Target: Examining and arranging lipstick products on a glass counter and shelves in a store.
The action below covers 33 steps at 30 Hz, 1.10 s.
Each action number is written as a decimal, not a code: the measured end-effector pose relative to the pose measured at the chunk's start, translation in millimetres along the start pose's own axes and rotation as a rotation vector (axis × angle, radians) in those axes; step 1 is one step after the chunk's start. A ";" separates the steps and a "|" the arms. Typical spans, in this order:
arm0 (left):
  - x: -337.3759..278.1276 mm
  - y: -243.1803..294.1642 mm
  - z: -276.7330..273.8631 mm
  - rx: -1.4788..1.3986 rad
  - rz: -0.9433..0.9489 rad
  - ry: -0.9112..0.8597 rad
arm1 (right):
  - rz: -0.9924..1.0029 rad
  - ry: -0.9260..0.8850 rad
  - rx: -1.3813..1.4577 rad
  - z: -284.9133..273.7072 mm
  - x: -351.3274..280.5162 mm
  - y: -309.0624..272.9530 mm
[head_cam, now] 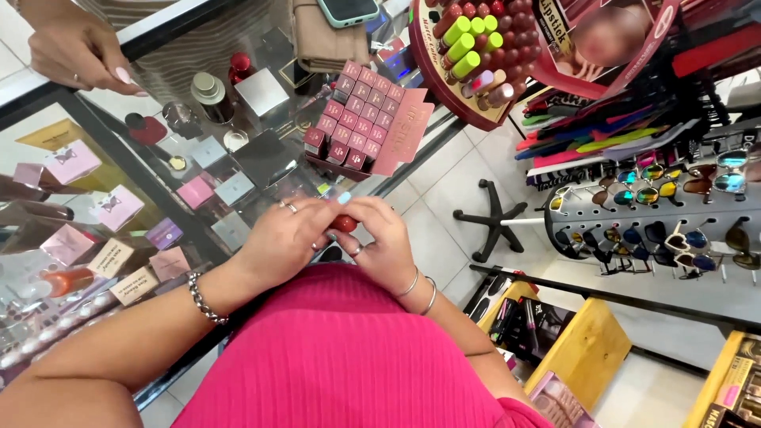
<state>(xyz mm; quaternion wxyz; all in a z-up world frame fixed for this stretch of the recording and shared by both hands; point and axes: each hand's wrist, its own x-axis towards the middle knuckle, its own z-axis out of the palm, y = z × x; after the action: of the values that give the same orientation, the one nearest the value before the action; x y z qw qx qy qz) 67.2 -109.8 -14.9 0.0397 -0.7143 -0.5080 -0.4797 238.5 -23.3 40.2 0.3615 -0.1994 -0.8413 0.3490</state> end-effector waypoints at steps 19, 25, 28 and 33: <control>-9.6 4.0 -7.7 -0.136 -0.071 -0.104 | 0.023 0.522 -0.136 -129.9 144.8 72.0; -12.0 1.3 -3.5 -0.153 -0.082 -0.092 | 0.037 0.254 -0.284 -134.0 230.2 120.2; -14.2 0.4 0.2 -0.159 -0.099 -0.081 | 0.011 0.088 -0.328 -131.8 250.9 131.3; -15.0 -1.7 4.0 -0.206 -0.105 -0.092 | 0.100 0.042 -0.636 -137.0 268.9 175.4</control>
<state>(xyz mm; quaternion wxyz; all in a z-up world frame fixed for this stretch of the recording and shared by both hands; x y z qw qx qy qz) 68.2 -117.1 -28.7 -0.0823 -0.7084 -0.4938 -0.4976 178.3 314.3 105.8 0.2806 -0.3507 -0.8897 0.0818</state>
